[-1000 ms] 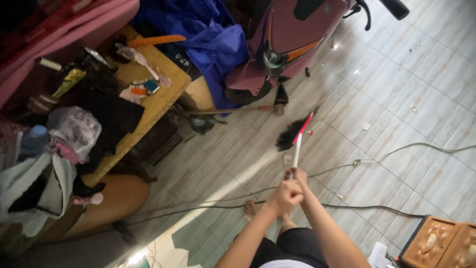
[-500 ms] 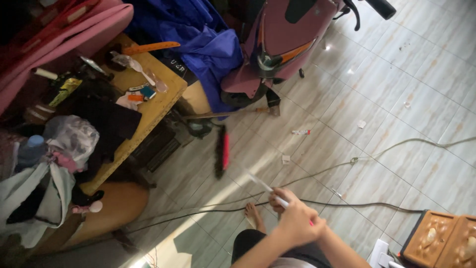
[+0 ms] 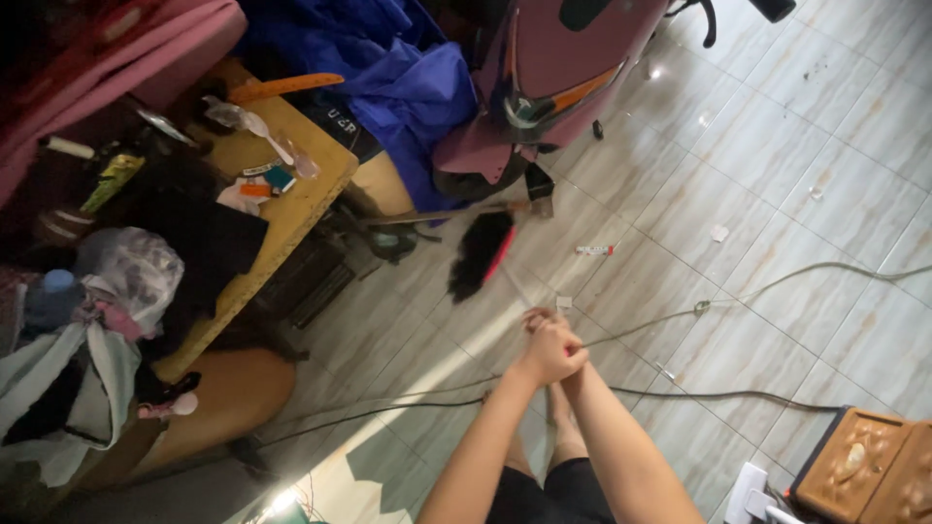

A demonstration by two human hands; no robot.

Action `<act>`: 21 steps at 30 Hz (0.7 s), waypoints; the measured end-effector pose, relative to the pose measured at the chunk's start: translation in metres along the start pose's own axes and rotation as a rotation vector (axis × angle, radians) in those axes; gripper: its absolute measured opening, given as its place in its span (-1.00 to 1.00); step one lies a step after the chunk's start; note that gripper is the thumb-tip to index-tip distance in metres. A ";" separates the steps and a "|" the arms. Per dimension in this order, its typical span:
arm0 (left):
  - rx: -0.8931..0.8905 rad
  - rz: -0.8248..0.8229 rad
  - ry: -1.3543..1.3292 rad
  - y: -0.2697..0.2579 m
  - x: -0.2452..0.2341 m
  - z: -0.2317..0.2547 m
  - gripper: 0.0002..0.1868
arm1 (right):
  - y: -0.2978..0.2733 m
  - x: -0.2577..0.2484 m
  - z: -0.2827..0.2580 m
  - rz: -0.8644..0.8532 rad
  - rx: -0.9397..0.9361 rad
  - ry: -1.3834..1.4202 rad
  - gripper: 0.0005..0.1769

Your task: Sweeping the tiled floor with a broom.

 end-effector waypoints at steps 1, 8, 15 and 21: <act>-0.003 -0.005 -0.002 0.006 0.008 0.002 -0.73 | 0.003 -0.003 -0.005 -0.011 -0.036 0.019 -0.64; 0.060 -0.032 -0.088 0.050 0.051 0.026 -0.74 | 0.045 -0.093 -0.050 -0.034 -0.293 0.133 -0.53; 0.054 -0.032 -0.190 0.041 0.056 0.032 -0.81 | 0.067 -0.180 -0.052 0.193 -0.017 0.298 -0.80; 0.114 -0.011 -0.196 -0.020 0.061 0.079 -0.85 | -0.017 -0.153 -0.061 0.415 0.054 -0.363 -0.81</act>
Point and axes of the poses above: each hand's wrist, its own y-axis towards the middle knuckle, its own x-axis out of the palm, z = x × y, the point moved 10 cm from there along y, towards the middle knuckle, and after that the axes turned 2 degrees about y, right-handed, at the moved point
